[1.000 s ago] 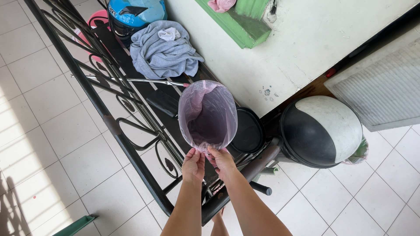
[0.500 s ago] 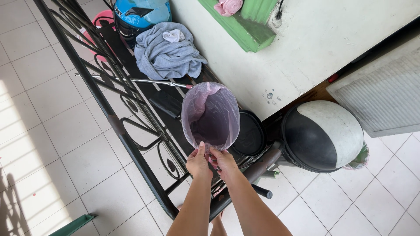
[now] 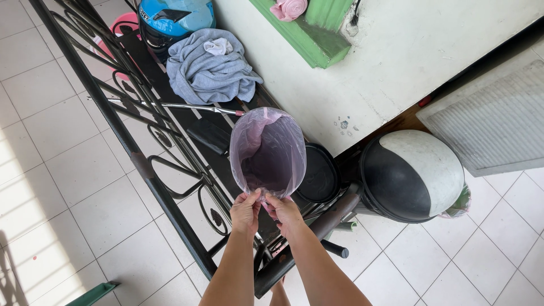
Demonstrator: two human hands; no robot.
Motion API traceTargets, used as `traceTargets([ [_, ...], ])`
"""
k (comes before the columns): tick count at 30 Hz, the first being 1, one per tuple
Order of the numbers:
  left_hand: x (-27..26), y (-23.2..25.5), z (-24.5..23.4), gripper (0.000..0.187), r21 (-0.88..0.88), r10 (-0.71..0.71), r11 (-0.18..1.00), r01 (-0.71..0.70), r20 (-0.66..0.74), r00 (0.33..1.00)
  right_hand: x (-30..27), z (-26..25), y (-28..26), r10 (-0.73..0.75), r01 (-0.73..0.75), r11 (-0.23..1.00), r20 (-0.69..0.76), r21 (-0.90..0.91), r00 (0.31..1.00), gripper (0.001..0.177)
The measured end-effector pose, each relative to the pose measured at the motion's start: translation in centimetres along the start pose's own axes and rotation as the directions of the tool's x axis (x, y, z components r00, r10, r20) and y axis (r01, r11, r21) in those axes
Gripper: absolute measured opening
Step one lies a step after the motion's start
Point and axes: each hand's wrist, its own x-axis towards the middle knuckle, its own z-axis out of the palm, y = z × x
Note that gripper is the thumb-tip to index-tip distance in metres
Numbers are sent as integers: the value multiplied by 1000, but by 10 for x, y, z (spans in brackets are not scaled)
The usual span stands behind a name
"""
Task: Placing new plastic liners into trash bins on a balcony.
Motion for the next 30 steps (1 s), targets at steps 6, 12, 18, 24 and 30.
traceTargets([
  [6,-3,-9,13,26,-47,2,999,-13,-227,974,12,0,4,-6,5,1000,16,30,1000,42],
  [12,10,-11,1,24,11,-40,999,44,-229,973,12,-1,8,-4,4,1000,2,2,1000,37],
  [18,19,-17,-14,25,-18,2,1000,-2,-10,1000,-5,-11,0,-48,50,997,39,-62,998,42],
  [24,-15,18,6,35,324,-103,939,121,-70,992,43,-102,-10,-35,96,959,224,-268,974,39],
  [30,-34,74,64,61,943,491,328,59,-224,842,202,-136,12,-375,135,731,-228,-669,899,36],
])
